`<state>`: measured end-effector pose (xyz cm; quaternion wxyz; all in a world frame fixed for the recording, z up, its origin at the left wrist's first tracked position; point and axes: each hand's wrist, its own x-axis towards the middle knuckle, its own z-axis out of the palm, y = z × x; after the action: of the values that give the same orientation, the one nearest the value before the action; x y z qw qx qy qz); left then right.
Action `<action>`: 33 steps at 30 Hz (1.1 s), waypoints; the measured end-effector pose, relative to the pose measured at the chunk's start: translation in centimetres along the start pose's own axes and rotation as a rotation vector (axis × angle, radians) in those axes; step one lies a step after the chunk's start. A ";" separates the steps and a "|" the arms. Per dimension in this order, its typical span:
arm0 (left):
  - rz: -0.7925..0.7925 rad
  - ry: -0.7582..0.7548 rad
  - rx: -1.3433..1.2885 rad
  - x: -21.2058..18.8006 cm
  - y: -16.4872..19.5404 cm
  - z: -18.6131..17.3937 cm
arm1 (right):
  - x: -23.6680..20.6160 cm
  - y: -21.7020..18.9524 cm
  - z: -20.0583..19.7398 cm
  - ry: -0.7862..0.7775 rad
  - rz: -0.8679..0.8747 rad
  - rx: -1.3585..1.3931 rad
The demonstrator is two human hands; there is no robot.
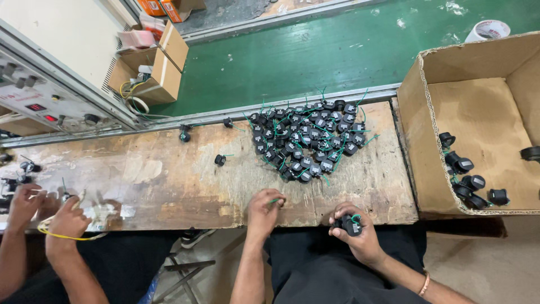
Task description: The person picks up black plug-shaped electronic components with green wires from the workbench one at a time, manipulates and coils each component's wire in their hands, and places the finished components into a large cardboard box beside the bench. A second worker at the same bench handles similar components on the left side.
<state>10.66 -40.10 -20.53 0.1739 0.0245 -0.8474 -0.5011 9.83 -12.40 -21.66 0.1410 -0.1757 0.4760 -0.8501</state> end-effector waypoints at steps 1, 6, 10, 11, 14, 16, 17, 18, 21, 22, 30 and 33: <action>-0.012 -0.015 -0.192 -0.4 0.9 0.0 | 0.0 0.1 0.2 0.027 0.029 0.051; 0.389 -0.192 -0.265 -2.3 6.0 2.1 | -0.7 1.3 0.0 -0.086 0.162 -0.108; 0.380 -0.159 -0.143 -2.4 8.5 4.3 | -1.7 2.6 -0.5 -0.145 0.296 -0.306; 0.389 -0.145 -0.186 -2.4 8.8 4.6 | -1.7 2.5 -0.8 -0.151 0.235 -0.360; 0.428 -0.180 -0.278 -2.4 8.3 4.5 | -1.7 2.1 -1.4 -0.133 0.115 -0.471; 0.436 -0.226 -0.321 -2.5 7.3 4.2 | -1.4 1.9 -1.4 -0.068 0.104 -0.474; 0.428 -0.249 -0.341 -2.5 6.7 4.1 | -1.2 1.7 -1.3 -0.064 0.082 -0.504; 0.419 -0.272 -0.361 -2.6 6.0 4.1 | -1.0 1.6 -1.1 -0.061 0.061 -0.532; 0.106 -0.319 -0.430 -3.6 4.6 4.9 | -0.7 1.4 -0.1 -0.131 -0.072 -0.642; -0.010 -0.286 -0.576 -4.0 4.4 5.4 | -0.5 1.3 0.1 -0.166 -0.131 -0.686; 0.250 0.155 -0.323 -3.5 2.2 2.6 | -0.4 0.7 0.2 -0.292 -0.132 -0.618; 0.127 0.568 -0.418 -0.2 0.3 -2.0 | -0.9 0.7 0.3 -0.258 -0.075 -0.588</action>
<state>11.51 -41.59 -19.46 0.4346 0.0739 -0.6443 -0.6250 10.85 -12.66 -22.26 0.1120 -0.3327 0.6726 -0.6514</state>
